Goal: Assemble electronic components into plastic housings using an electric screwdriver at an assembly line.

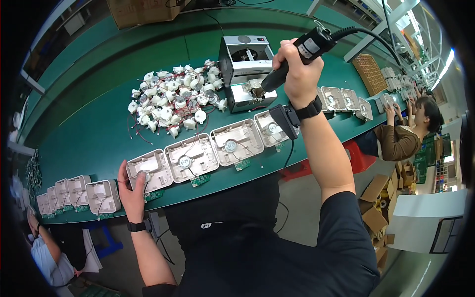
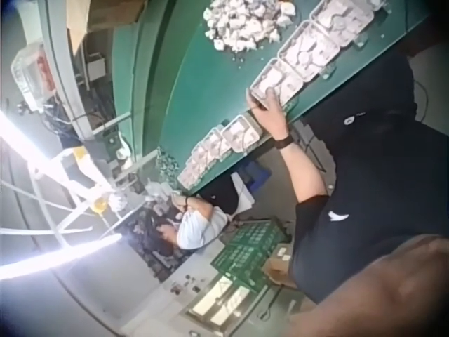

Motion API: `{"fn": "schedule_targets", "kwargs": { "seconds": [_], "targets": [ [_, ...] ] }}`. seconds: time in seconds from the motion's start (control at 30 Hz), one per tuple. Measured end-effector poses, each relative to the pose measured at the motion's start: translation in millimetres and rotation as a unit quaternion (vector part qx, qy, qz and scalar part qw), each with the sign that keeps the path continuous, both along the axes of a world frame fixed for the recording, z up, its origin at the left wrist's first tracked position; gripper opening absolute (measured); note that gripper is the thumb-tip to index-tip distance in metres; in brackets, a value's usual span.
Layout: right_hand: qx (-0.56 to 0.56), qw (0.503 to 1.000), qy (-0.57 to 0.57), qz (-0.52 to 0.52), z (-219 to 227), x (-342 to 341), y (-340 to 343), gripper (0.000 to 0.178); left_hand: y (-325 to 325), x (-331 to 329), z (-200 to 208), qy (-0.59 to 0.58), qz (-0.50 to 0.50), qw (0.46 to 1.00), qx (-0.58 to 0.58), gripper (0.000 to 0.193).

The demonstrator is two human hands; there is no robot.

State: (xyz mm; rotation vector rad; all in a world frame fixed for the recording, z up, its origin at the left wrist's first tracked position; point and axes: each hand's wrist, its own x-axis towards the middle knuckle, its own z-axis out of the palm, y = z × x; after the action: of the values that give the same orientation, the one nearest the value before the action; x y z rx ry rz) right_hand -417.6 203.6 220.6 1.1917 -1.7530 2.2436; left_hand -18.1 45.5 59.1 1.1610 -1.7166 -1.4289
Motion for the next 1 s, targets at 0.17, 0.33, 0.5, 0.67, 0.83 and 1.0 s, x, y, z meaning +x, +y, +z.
{"fn": "schedule_targets", "kwargs": {
  "seconds": [0.17, 0.33, 0.5, 0.67, 0.83, 1.0],
  "targets": [
    [0.043, 0.997, -0.048, 0.03, -1.0, 11.0, 16.1, 0.011, -1.0, 4.4, -3.8, 0.005, 0.0, 1.0, 0.001, 0.066],
    [0.029, 0.997, -0.057, 0.039, -13.4, 41.7, 53.4, 0.013, -3.9, 4.3, -1.8, 0.005, -0.007, 1.0, 0.01, 0.066],
    [0.036, 0.998, -0.046, 0.033, -34.0, 49.2, 61.3, 0.014, -3.8, 2.5, -2.9, 0.016, -0.001, 1.0, -0.017, 0.066],
    [0.047, 0.997, -0.058, 0.025, -45.0, 46.3, 62.7, 0.014, -3.0, 2.0, -4.4, 0.011, 0.001, 1.0, -0.012, 0.066],
    [0.041, 0.997, -0.067, 0.029, -58.5, 42.2, 62.9, 0.014, -3.8, 3.2, -2.6, 0.002, -0.008, 1.0, 0.018, 0.065],
    [0.027, 0.997, -0.07, 0.028, -62.9, 41.6, 61.9, 0.014, -6.2, 4.4, -4.8, 0.006, -0.008, 1.0, 0.006, 0.066]
  ]
}}
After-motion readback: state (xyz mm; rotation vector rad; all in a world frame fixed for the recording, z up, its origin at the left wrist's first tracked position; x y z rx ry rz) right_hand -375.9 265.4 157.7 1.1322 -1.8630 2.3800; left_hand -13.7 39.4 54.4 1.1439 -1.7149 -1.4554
